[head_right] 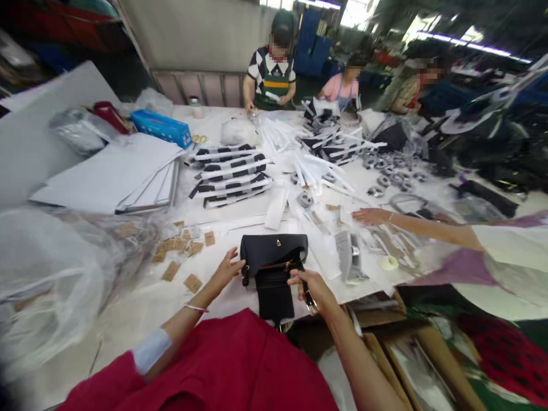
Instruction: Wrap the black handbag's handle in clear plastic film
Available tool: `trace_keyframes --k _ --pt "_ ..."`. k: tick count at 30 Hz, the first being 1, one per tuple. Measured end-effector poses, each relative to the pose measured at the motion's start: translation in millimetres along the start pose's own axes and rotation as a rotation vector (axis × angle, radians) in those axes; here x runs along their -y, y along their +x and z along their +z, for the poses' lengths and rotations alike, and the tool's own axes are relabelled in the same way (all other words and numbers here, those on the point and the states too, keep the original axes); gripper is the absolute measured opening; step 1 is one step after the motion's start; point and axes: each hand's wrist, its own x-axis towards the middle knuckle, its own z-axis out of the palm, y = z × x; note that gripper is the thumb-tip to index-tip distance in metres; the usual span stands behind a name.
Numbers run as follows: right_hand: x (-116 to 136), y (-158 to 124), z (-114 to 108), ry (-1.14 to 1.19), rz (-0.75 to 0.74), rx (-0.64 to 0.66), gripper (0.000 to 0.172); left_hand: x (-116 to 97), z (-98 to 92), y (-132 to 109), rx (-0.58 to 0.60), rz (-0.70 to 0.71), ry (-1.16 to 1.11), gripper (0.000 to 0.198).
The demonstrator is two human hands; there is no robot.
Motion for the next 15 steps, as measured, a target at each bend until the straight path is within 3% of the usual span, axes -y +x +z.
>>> trace_keyframes --k 4,6,11,15 --pt "5.9 -14.3 1.6 0.141 -0.023 0.093 0.028 10.3 -8.5 -13.6 0.186 -0.261 -0.198 0.074" --pt "10.3 -19.6 3.8 0.234 -0.024 0.118 0.029 8.1 -10.2 -18.3 0.253 -0.298 -0.370 0.069" --pt "22.3 -22.1 15.2 0.402 -0.038 0.097 0.032 -19.2 -14.5 -18.0 0.303 -0.162 -0.622 0.064" --pt "21.9 -7.6 26.3 0.391 -0.074 -0.011 0.042 -33.3 -18.7 -4.8 0.245 -0.041 -0.498 0.081"
